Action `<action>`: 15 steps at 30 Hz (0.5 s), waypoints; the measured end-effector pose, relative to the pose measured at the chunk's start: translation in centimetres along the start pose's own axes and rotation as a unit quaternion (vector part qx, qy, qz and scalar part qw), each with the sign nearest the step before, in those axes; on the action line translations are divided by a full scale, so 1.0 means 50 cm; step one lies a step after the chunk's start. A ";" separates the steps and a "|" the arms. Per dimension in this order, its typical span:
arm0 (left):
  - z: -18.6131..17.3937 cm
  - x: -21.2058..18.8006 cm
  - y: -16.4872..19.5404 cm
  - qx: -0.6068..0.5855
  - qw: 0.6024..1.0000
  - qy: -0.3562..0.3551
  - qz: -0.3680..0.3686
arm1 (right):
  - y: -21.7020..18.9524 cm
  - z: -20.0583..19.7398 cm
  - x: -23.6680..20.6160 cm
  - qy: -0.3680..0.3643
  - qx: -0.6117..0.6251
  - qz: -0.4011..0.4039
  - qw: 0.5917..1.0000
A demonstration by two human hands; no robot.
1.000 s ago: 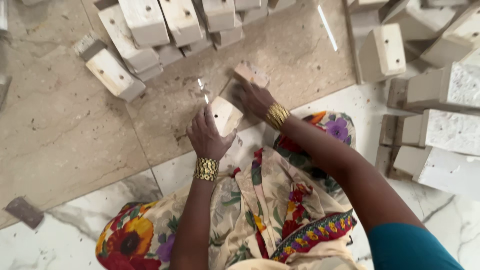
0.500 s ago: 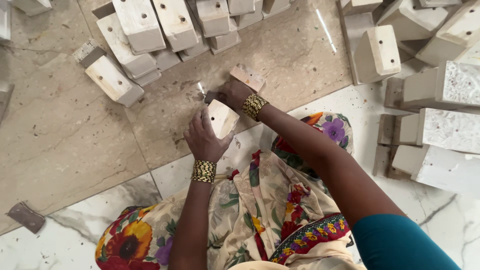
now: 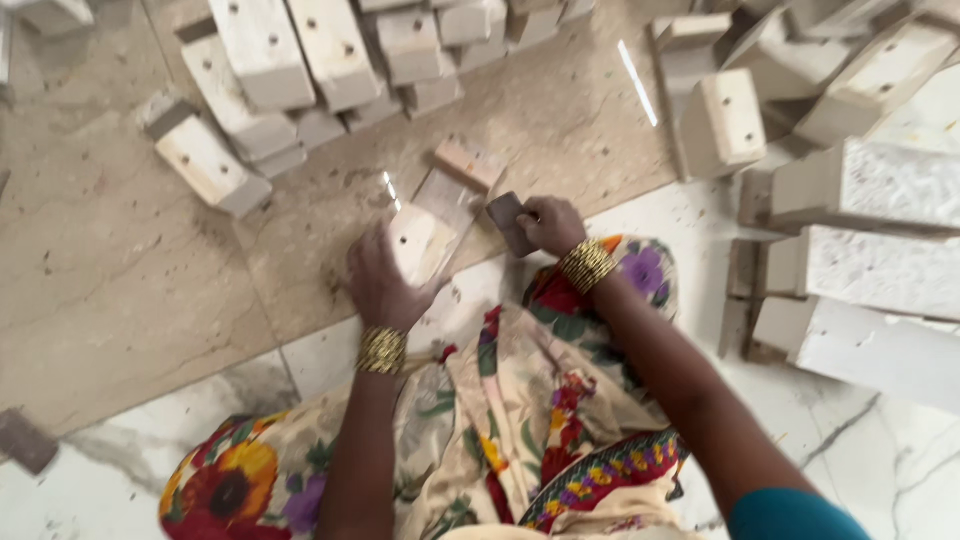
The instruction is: The person sits on the floor surrounded by piles of small white blocks and sands them one at a time using a handheld abrasive pad, rubbing the surfaces of each block and setting finished blocks onto the growing pile beside them.
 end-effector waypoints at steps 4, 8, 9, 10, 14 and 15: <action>-0.002 -0.021 -0.039 -0.019 0.997 -0.067 -0.033 | -0.005 -0.024 0.008 0.106 0.147 0.127 0.975; 0.037 -0.039 -0.041 0.006 0.998 -0.043 -0.037 | -0.038 -0.069 0.008 0.186 0.302 0.217 0.909; 0.057 -0.040 -0.028 0.004 0.998 -0.038 -0.042 | -0.053 -0.087 0.007 0.227 0.332 0.177 0.898; 0.081 -0.032 -0.011 0.001 0.999 -0.029 -0.046 | -0.067 -0.105 0.006 0.270 0.361 0.133 0.883; 0.196 0.035 0.094 -0.012 0.996 -0.037 -0.081 | -0.104 -0.162 -0.007 0.396 0.254 -0.057 0.880; 0.224 0.060 0.127 -0.032 0.995 -0.033 -0.086 | -0.095 -0.173 -0.008 0.414 0.244 -0.037 0.876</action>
Point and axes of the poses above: each hand's wrist, its own x-axis towards the middle knuckle, its own z-axis out of the palm, y = z × x, the point moved 4 cm from there along x, towards the middle knuckle, and after that the axes turned 10 degrees about y, right-handed, at the moved point
